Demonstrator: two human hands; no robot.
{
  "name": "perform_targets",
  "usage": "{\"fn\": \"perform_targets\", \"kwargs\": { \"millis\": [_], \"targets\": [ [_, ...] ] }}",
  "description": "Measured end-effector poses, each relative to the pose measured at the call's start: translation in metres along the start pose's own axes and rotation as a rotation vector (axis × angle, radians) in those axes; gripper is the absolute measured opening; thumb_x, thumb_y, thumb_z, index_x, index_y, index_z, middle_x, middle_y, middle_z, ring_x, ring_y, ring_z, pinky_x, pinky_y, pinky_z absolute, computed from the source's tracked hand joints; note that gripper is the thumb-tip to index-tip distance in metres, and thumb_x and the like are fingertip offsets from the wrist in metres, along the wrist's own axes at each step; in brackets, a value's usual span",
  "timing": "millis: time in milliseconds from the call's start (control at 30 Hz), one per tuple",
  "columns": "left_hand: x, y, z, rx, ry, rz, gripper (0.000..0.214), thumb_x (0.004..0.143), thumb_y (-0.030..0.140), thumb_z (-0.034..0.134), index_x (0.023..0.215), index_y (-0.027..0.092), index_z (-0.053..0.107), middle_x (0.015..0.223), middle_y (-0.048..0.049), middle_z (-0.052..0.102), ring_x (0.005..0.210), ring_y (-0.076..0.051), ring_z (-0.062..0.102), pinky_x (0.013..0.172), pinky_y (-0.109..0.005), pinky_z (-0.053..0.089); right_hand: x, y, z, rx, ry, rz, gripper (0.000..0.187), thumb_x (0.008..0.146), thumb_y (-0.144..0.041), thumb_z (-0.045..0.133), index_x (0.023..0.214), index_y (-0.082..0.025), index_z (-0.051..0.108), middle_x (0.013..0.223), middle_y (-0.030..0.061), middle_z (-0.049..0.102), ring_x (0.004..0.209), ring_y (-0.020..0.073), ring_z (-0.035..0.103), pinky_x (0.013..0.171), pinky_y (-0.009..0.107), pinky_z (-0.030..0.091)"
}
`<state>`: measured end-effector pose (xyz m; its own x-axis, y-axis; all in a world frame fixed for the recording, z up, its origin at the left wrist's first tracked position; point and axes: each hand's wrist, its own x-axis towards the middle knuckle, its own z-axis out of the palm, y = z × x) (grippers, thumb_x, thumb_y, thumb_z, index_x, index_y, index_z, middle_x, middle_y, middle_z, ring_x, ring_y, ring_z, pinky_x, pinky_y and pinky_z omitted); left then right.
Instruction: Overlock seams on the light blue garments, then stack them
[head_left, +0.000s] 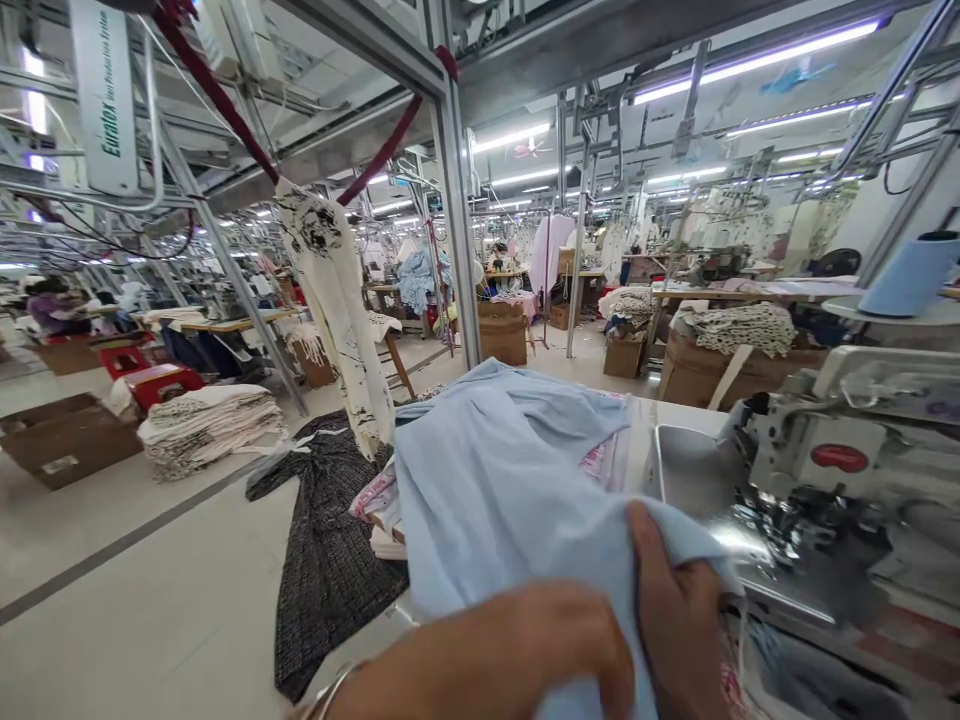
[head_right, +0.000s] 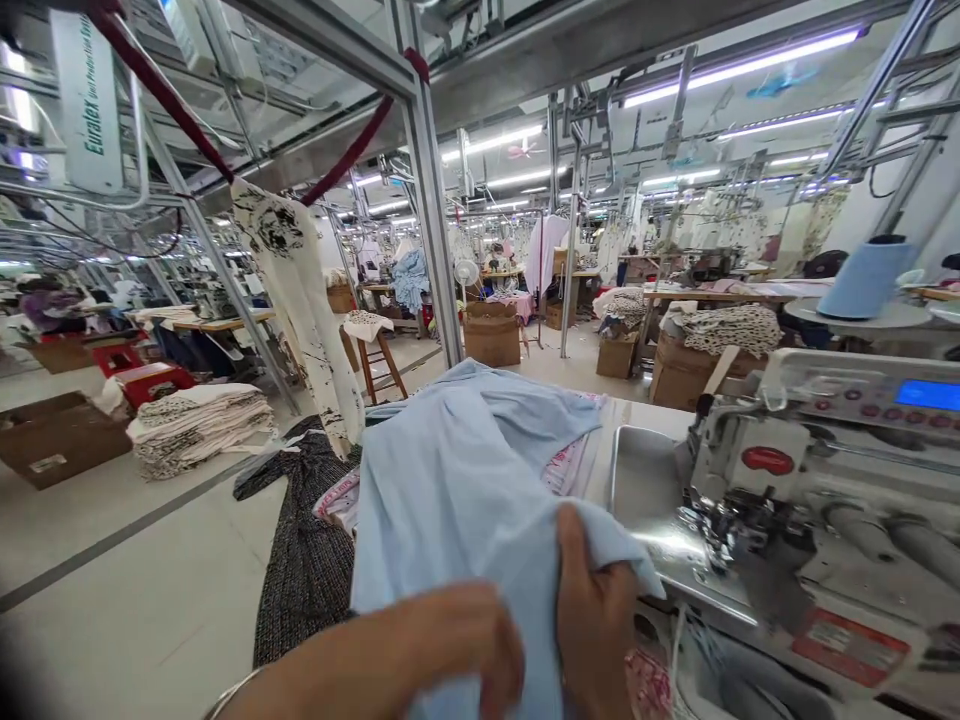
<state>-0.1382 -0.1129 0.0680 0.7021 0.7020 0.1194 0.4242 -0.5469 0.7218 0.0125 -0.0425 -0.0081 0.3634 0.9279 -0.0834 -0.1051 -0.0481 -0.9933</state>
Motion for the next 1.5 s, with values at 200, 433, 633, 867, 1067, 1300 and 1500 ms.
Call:
{"fn": "perform_targets", "kwargs": {
  "millis": [200, 433, 633, 867, 1067, 1300, 1500],
  "targets": [
    [0.099, -0.051, -0.008, 0.172, 0.257, -0.037, 0.031, 0.096, 0.044, 0.040, 0.102, 0.018, 0.054, 0.104, -0.0076, 0.061, 0.096, -0.020, 0.055, 0.088, -0.032, 0.041, -0.023, 0.030, -0.042, 0.164, -0.104, -0.181, 0.050, 0.068, -0.049, 0.072, 0.104, -0.016, 0.063, 0.104, 0.0107, 0.070, 0.097, 0.0267, 0.065, 0.084, 0.036, 0.054],
    [0.168, -0.048, -0.009, 0.125, -0.170, -0.011, 0.041, 0.096, 0.046, 0.033, 0.083, 0.016, 0.057, 0.075, 0.0005, 0.053, 0.071, -0.013, 0.050, 0.063, -0.023, 0.038, -0.012, 0.054, -0.089, -0.128, 0.066, -0.319, 0.045, 0.069, -0.050, 0.072, 0.100, -0.017, 0.067, 0.089, 0.0124, 0.070, 0.102, 0.0335, 0.062, 0.086, 0.044, 0.052],
    [0.195, -0.053, 0.009, 0.255, -0.037, -0.049, 0.011, 0.081, 0.024, 0.057, 0.076, 0.015, 0.062, 0.070, 0.0022, 0.057, 0.065, -0.010, 0.049, 0.059, -0.021, 0.033, -0.007, 0.072, -0.108, -0.146, 0.105, -0.288, 0.052, 0.069, -0.054, 0.071, 0.106, -0.019, 0.064, 0.105, 0.0129, 0.066, 0.113, 0.0334, 0.055, 0.090, 0.043, 0.048],
    [0.211, -0.068, 0.024, 0.452, 0.096, -0.110, 0.009, 0.082, 0.024, 0.055, 0.077, 0.018, 0.060, 0.074, 0.0005, 0.063, 0.071, -0.014, 0.055, 0.065, -0.024, 0.038, 0.000, 0.074, -0.112, 0.211, -0.031, 0.010, 0.044, 0.076, -0.054, 0.065, 0.101, -0.020, 0.054, 0.086, 0.0032, 0.067, 0.075, 0.0183, 0.062, 0.066, 0.027, 0.050],
    [0.219, -0.077, 0.026, 0.631, 0.198, -0.129, 0.014, 0.091, 0.026, 0.046, 0.088, 0.019, 0.059, 0.077, -0.0028, 0.063, 0.075, -0.019, 0.058, 0.074, -0.030, 0.038, 0.007, 0.074, -0.115, 0.190, -0.024, -0.060, 0.044, 0.078, -0.050, 0.066, 0.107, -0.020, 0.052, 0.077, -0.0004, 0.064, 0.068, 0.0140, 0.059, 0.059, 0.022, 0.047],
    [0.170, -0.064, 0.038, 0.765, 0.434, 0.057, 0.017, 0.092, 0.023, 0.048, 0.105, 0.016, 0.056, 0.102, -0.0090, 0.061, 0.100, -0.024, 0.053, 0.088, -0.037, 0.038, -0.010, 0.109, -0.200, -0.295, -0.060, -0.063, 0.046, 0.076, -0.054, 0.065, 0.107, -0.020, 0.061, 0.085, 0.0047, 0.068, 0.075, 0.0181, 0.065, 0.066, 0.026, 0.051],
    [0.032, -0.073, 0.144, 0.303, 0.117, -0.055, 0.011, 0.092, 0.018, 0.046, 0.086, 0.019, 0.055, 0.074, -0.0027, 0.058, 0.071, -0.015, 0.054, 0.066, -0.026, 0.041, -0.064, 0.167, -0.303, -0.802, -0.293, -0.084, 0.032, 0.081, -0.053, 0.058, 0.089, -0.025, 0.073, 0.086, 0.0050, 0.072, 0.070, 0.0206, 0.068, 0.062, 0.029, 0.054]
  ]
}}
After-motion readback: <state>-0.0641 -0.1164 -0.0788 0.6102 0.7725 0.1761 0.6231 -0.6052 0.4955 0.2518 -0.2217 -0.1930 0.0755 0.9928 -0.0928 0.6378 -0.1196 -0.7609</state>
